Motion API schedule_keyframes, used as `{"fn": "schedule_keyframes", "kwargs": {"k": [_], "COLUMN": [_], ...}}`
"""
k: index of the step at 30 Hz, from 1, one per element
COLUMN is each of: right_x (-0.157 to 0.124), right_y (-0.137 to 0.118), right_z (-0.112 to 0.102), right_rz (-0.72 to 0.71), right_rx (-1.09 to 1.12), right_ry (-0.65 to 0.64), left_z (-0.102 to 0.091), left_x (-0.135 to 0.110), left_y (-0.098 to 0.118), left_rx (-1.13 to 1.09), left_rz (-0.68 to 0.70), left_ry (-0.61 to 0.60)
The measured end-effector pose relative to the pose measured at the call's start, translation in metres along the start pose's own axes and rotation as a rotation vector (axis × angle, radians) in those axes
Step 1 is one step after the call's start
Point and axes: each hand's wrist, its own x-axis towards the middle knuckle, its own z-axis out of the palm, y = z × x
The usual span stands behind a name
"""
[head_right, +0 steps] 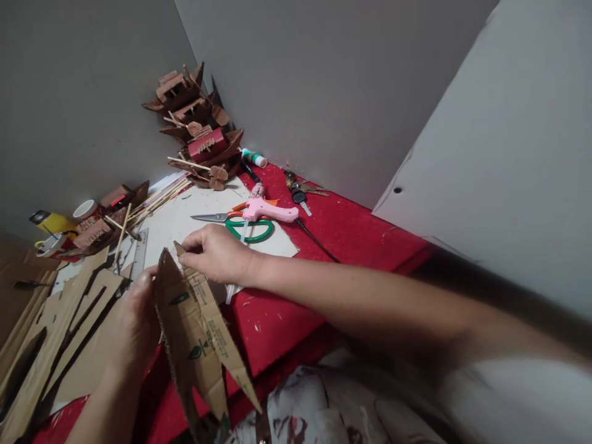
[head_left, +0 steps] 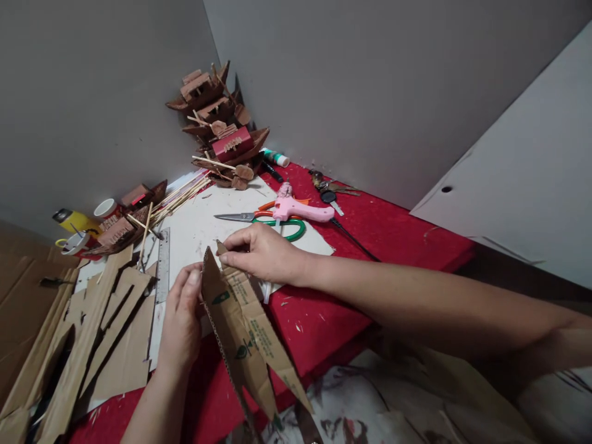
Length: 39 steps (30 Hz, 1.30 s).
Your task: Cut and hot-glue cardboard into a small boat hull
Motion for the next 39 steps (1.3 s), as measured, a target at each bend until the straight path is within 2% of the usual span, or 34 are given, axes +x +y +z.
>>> {"fn": "schedule_keyframes", "kwargs": {"k": [5, 9, 13, 20, 25, 33, 39], "right_x": [-0.004, -0.003, -0.001, 0.000, -0.001, -0.002, -0.001], "right_y": [0.000, 0.000, 0.000, 0.004, 0.004, 0.002, 0.000], "right_z": [0.004, 0.003, -0.001, -0.004, -0.003, -0.003, -0.007], "right_rz": [-0.014, 0.046, 0.107, 0.116, 0.114, 0.081, 0.093], "right_rx": [-0.121, -0.111, -0.117, -0.119, -0.139, -0.190, -0.222], "right_ry": [0.052, -0.015, -0.081, -0.160, -0.213, -0.258, -0.317], "left_z": [-0.008, -0.007, -0.005, -0.001, -0.002, -0.006, -0.006], "left_x": [-0.002, -0.006, -0.007, -0.008, -0.006, -0.008, -0.008], "left_y": [-0.003, -0.008, -0.012, -0.013, -0.016, -0.016, -0.017], "left_rx": [0.154, 0.252, 0.274, 0.277, 0.255, 0.343, 0.254], "left_rz": [0.120, 0.212, 0.236, 0.199, 0.110, 0.140, 0.039], "left_ry": [0.018, 0.036, 0.037, 0.054, 0.003, -0.072, -0.162]}}
